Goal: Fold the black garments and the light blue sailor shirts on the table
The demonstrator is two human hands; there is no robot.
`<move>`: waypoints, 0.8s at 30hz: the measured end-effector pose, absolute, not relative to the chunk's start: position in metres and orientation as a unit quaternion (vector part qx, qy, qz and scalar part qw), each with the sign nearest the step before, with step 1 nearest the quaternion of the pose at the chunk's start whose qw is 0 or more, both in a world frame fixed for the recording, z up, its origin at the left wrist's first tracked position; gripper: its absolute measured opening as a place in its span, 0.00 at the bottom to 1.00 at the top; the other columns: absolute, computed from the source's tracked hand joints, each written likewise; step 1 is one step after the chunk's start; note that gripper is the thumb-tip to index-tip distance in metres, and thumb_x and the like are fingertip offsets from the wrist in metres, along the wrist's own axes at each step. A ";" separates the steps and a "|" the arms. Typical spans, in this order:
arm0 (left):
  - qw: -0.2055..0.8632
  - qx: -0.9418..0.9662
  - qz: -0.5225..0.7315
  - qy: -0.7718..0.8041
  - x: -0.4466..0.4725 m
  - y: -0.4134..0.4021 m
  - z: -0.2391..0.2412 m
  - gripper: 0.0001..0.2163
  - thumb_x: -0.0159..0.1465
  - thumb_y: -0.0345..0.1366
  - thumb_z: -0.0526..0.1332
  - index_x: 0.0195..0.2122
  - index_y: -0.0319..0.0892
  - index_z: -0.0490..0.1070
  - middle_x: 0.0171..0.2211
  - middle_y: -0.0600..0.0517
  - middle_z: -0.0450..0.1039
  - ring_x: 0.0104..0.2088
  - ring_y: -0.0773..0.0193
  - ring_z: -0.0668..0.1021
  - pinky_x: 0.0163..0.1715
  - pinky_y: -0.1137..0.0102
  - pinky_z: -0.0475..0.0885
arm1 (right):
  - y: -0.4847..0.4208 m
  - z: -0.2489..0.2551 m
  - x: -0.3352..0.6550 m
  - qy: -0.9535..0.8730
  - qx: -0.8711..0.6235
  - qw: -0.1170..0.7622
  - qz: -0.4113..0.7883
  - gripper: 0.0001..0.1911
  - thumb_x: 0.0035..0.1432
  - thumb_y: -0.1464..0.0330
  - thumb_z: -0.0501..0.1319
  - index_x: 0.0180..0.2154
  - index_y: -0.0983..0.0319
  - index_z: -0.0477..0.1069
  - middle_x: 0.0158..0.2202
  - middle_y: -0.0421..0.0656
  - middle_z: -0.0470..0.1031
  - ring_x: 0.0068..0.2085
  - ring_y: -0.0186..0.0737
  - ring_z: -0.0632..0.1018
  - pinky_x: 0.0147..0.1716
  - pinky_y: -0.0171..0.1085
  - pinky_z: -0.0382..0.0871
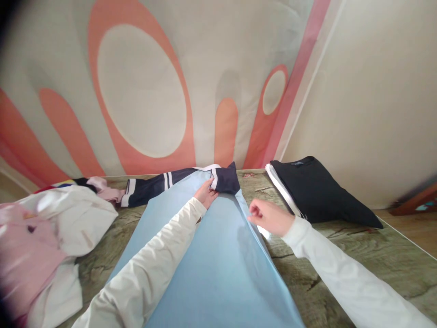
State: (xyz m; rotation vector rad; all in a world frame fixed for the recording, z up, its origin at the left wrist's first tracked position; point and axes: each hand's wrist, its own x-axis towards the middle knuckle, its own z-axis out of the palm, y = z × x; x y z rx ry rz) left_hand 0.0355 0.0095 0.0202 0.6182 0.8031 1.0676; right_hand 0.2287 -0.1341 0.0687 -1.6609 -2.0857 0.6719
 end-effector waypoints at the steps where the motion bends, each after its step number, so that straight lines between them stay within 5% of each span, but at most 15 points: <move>1: 0.735 0.301 0.479 0.374 0.036 0.011 0.020 0.11 0.59 0.38 0.56 0.43 0.47 0.63 0.35 0.50 0.69 0.33 0.67 0.74 0.37 0.71 0.68 | -0.158 0.066 0.232 -0.743 -0.603 0.164 0.240 0.07 0.48 0.63 0.58 0.29 0.59 0.63 0.26 0.40 0.69 0.27 0.35 0.70 0.28 0.36 0.64; 8: 0.680 0.368 0.426 0.470 0.046 0.036 0.020 0.09 0.56 0.36 0.59 0.39 0.42 0.67 0.29 0.50 0.70 0.28 0.66 0.73 0.33 0.66 0.70 | -0.263 0.043 0.236 -0.693 -0.689 0.044 0.208 0.14 0.40 0.56 0.63 0.20 0.55 0.60 0.20 0.39 0.68 0.22 0.39 0.66 0.22 0.36 0.53; 12: 0.617 0.433 0.418 0.507 0.051 0.054 0.019 0.09 0.52 0.31 0.62 0.36 0.40 0.71 0.27 0.51 0.71 0.29 0.64 0.73 0.33 0.66 0.71 | -0.283 0.040 0.235 -0.693 -0.694 0.013 0.194 0.13 0.48 0.58 0.57 0.19 0.57 0.60 0.20 0.39 0.68 0.22 0.38 0.67 0.22 0.36 0.49; 24: 0.396 0.623 0.450 0.502 0.030 0.060 0.023 0.18 0.51 0.28 0.61 0.45 0.39 0.71 0.44 0.49 0.72 0.45 0.61 0.73 0.47 0.71 0.65 | -0.261 0.087 0.166 -0.747 -0.626 -0.019 0.222 0.13 0.51 0.65 0.52 0.17 0.61 0.59 0.18 0.40 0.67 0.24 0.35 0.68 0.23 0.34 0.49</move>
